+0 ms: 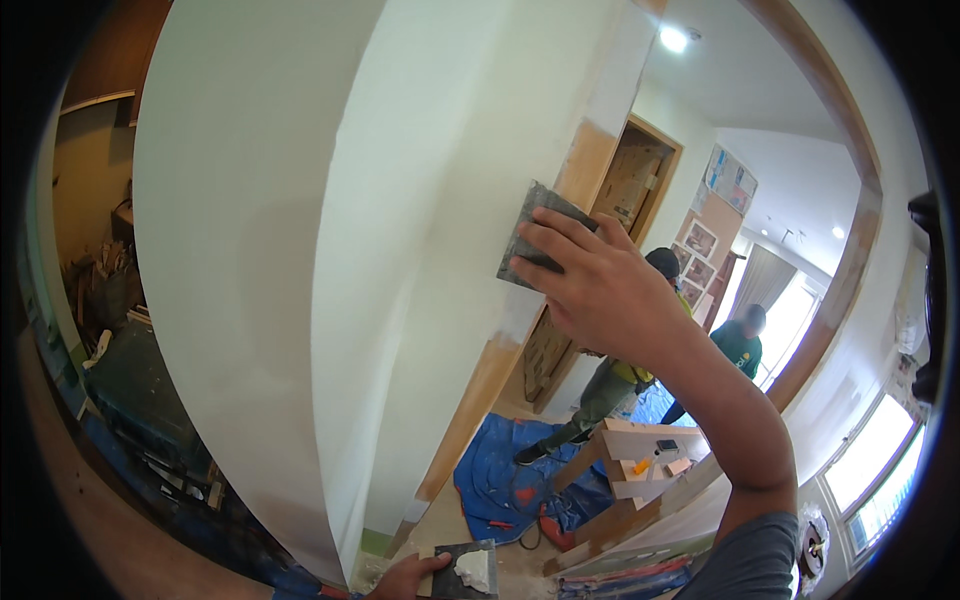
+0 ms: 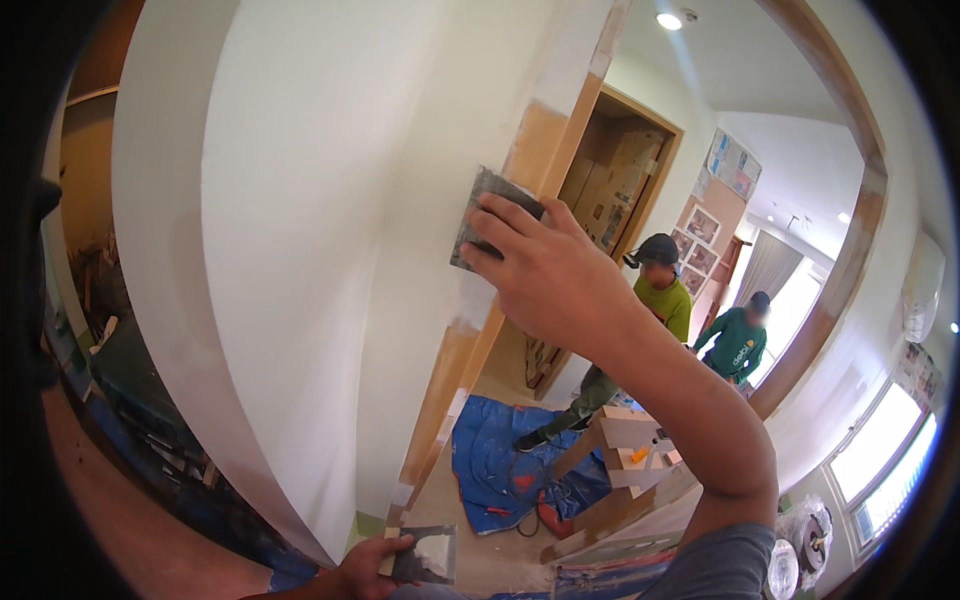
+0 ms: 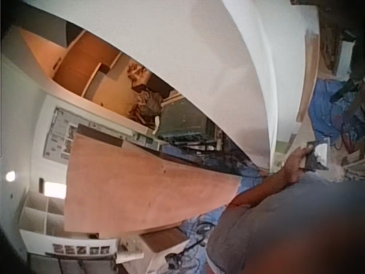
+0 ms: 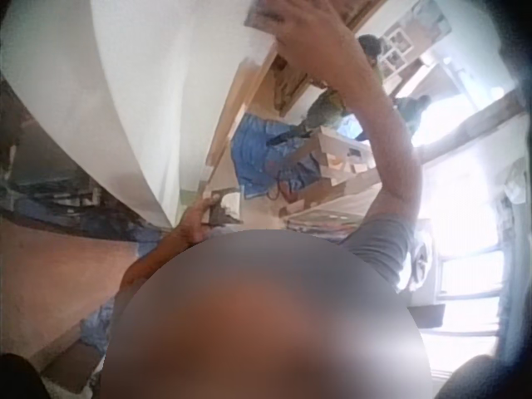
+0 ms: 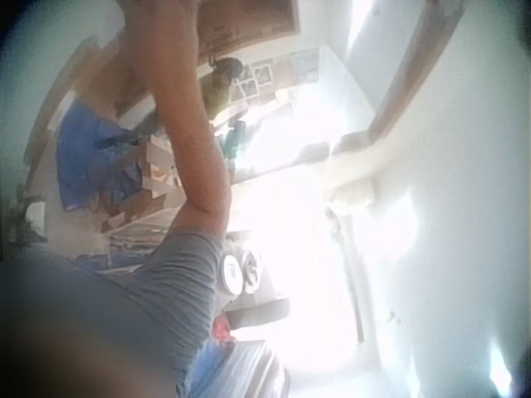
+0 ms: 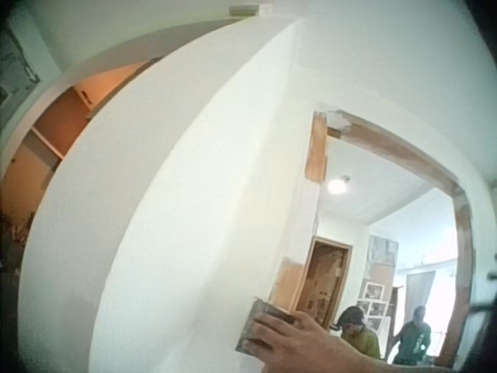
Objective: The person scoops joint compound from a hawk onto a putty knife and applies it to wall joints and corners. They smooth the compound along seams and edges, then return to the hawk to reload the knife and continue applying to additional areas.
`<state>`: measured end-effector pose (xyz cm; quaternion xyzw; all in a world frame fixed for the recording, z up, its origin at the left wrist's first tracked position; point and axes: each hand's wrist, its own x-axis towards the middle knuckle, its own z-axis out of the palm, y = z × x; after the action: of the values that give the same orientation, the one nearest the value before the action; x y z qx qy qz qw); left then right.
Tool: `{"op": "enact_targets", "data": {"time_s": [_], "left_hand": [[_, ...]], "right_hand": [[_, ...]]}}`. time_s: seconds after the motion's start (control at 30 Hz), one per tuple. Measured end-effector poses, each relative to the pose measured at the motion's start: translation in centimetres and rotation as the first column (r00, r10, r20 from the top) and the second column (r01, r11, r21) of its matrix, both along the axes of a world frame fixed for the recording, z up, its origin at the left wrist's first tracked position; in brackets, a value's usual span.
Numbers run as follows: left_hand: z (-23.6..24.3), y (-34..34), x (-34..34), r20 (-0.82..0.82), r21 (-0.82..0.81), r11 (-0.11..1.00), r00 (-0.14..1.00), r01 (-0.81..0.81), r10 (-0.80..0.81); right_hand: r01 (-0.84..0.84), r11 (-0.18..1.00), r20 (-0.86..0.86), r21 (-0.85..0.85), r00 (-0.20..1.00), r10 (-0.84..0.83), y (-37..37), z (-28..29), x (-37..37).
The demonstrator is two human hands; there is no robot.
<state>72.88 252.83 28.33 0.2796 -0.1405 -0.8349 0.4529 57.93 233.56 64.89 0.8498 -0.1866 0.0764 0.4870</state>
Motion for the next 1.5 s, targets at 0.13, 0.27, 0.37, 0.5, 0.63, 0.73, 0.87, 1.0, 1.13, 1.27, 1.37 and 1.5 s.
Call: {"op": "enact_targets", "data": {"time_s": [0.13,0.27,0.37,0.5,0.63,0.73,0.87,1.0,1.13,1.27,1.37,1.5], "left_hand": [[0.3,0.4,-0.1,0.143,-0.106,0.994,0.989,-0.027,0.042],[1.7,0.3,-0.3,0.045,0.030,0.992,0.992,-0.122,0.121],[2.9,-0.7,0.6,-0.142,-0.187,0.976,0.986,-0.110,0.084],[5.4,-2.1,1.6,-0.236,-0.112,0.965,0.949,-0.238,0.207],[9.4,-3.0,1.6,-0.559,-0.145,0.928,0.802,-0.343,0.209],[11.9,-3.1,0.9,-0.522,-0.213,0.898,0.822,-0.384,0.228],[13.2,-3.5,0.4,-0.529,-0.262,0.889,0.826,-0.376,0.194],[12.6,-3.4,0.6,-0.465,-0.273,0.897,0.863,-0.349,0.195],[11.9,-2.9,1.0,-0.254,-0.287,0.916,0.944,-0.280,0.209],[11.6,-3.1,1.8,-0.072,-0.367,0.918,0.989,-0.148,0.130],[11.6,-3.3,2.0,-0.033,-0.377,0.922,0.996,-0.092,0.086],[11.5,-3.5,2.1,-0.043,-0.329,0.942,0.997,-0.070,0.059]], "right_hand": [[0.088,0.996,-0.006,0.031,0.996,-0.088,1.0,0.1,-0.9],[0.201,0.978,0.033,0.049,0.979,-0.202,4.1,-0.1,-1.8],[0.101,0.981,0.121,0.164,0.985,-0.122,6.9,-1.0,-3.1],[-0.482,0.571,0.488,0.665,0.859,0.156,8.0,-4.4,-4.8],[-0.800,-0.406,0.821,0.442,0.543,-0.176,10.1,-12.1,-5.2],[-0.839,-0.290,0.873,0.459,0.487,-0.029,10.2,-15.7,-5.2],[-0.787,0.024,0.783,0.617,0.616,0.083,9.1,-15.9,-6.0],[-0.542,0.297,0.561,0.786,0.827,0.025,7.8,-13.7,-7.8],[-0.349,0.524,0.398,0.777,0.917,0.020,7.4,-11.3,-9.0],[-0.428,0.341,0.411,0.837,0.903,0.124,8.4,-8.4,-9.5],[-0.308,0.417,0.261,0.855,0.951,0.167,9.3,-7.5,-8.8],[-0.267,0.450,0.218,0.852,0.963,0.159,9.9,-7.6,-7.1]]}}
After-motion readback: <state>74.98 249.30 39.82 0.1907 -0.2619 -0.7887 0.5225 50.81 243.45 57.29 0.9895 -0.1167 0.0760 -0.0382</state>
